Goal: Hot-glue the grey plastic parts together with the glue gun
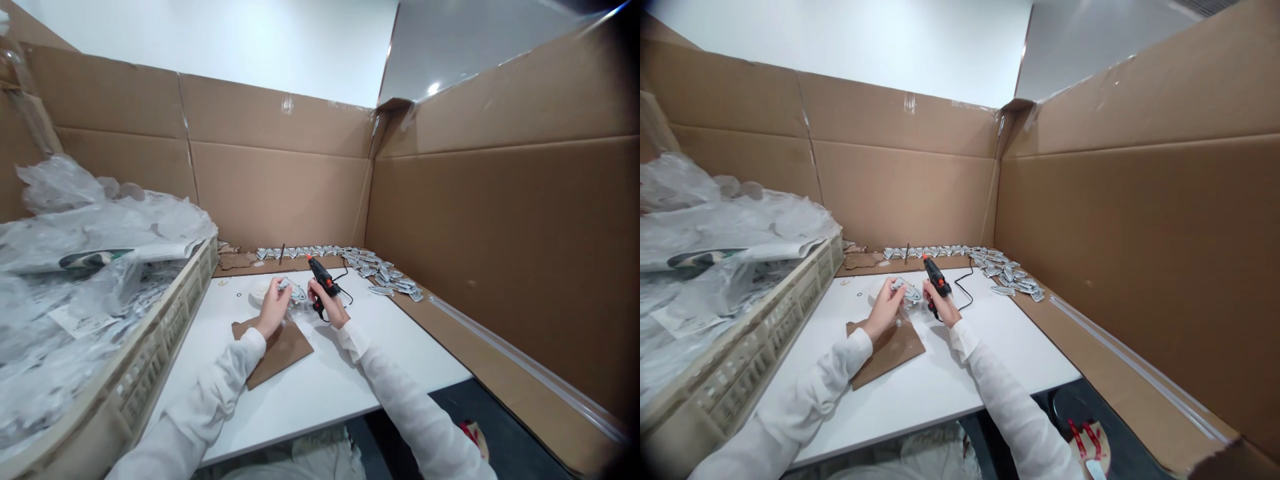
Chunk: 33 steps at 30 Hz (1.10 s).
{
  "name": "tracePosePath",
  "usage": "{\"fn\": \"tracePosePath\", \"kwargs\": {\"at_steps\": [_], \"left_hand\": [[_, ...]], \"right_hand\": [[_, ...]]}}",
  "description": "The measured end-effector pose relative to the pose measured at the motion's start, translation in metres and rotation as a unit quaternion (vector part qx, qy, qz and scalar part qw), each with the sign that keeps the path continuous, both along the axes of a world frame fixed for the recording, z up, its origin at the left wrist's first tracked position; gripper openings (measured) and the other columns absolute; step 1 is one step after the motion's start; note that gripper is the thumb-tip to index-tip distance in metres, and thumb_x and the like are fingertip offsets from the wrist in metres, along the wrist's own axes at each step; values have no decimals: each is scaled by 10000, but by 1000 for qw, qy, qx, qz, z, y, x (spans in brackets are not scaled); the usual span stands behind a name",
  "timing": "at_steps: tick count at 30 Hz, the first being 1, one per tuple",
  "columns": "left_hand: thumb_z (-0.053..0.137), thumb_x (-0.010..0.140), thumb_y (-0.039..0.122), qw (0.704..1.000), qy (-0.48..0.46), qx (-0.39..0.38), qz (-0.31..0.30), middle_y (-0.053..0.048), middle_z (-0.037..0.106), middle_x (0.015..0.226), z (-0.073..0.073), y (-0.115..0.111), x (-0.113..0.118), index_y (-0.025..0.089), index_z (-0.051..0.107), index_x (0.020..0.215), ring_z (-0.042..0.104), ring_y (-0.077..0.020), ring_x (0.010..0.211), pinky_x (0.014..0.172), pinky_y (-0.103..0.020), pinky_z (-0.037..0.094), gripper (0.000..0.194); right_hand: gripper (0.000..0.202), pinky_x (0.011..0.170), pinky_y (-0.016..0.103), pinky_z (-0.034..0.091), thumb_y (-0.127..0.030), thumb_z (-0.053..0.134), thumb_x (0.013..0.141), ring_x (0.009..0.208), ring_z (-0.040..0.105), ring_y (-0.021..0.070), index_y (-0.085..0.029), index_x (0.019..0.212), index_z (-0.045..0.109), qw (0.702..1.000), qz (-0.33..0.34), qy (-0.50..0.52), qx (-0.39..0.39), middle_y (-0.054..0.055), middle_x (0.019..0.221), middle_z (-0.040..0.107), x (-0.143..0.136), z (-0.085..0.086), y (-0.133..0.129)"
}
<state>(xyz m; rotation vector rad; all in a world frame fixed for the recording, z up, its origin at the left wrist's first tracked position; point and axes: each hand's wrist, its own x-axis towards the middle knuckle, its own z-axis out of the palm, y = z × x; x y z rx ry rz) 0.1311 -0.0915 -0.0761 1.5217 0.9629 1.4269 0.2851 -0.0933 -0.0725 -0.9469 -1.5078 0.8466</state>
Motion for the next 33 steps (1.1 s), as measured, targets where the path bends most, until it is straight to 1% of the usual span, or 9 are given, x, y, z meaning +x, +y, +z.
{"fn": "tracePosePath", "kwargs": {"at_steps": [2,5,7,9,11,13,15,22,33], "left_hand": [[486,842,340,1000,-11,-10,14,-1,560,810,-1,2,-2,190,420,937,566,-126,667,615,-249,485,190],[461,845,279,997,-58,-42,40,4,545,819,-1,5,-5,208,379,978,570,-128,644,557,-255,502,172],[449,846,259,995,-76,-57,29,15,530,800,0,4,-6,216,353,1008,568,-126,598,502,-248,492,192],[443,851,265,995,-80,-59,0,17,526,799,1,3,-7,213,340,1028,562,-120,555,462,-243,475,211],[458,850,285,995,-81,-48,-20,-4,542,861,1,3,-7,207,331,1038,560,-114,546,438,-239,464,240],[488,836,286,996,-83,-36,-26,-35,553,955,0,3,-7,203,322,1041,565,-110,569,431,-235,466,276],[511,818,263,996,-81,-31,-23,-46,554,987,-1,4,-6,202,315,1045,566,-109,590,433,-228,472,306],[518,801,221,997,-67,-36,-13,-31,544,956,0,3,-5,203,319,1066,534,-86,552,429,-210,471,332],[536,802,247,998,-56,-12,-15,-22,545,916,2,0,-3,206,332,1074,539,-89,564,431,-194,465,342]], "right_hand": [[486,513,242,374,-628,408,826,548,436,115,-174,678,493,999,13,25,-22,22,611,473,0,-2,4],[537,450,233,334,-667,406,804,510,442,111,-162,665,525,997,27,54,-48,50,618,522,-1,-6,8],[551,446,232,331,-671,425,794,510,459,113,-152,664,555,996,38,60,-58,66,629,555,-1,-8,8],[556,463,237,346,-672,436,791,526,480,117,-148,675,581,995,47,62,-60,75,656,582,0,-8,7],[565,487,245,364,-675,431,792,539,493,121,-148,682,602,995,52,58,-59,75,674,595,0,-8,6],[571,512,255,379,-676,435,792,542,494,123,-150,663,616,996,51,48,-58,72,667,601,1,-8,4],[573,537,266,394,-678,461,779,535,488,126,-152,620,623,997,45,33,-60,71,637,600,1,-7,2],[639,577,304,428,-766,477,699,511,497,150,-171,517,622,997,27,-13,-77,65,528,566,0,-1,-5],[650,500,271,377,-787,469,671,457,447,119,-170,480,545,995,-4,-28,-92,39,471,504,2,-2,-2]]}}
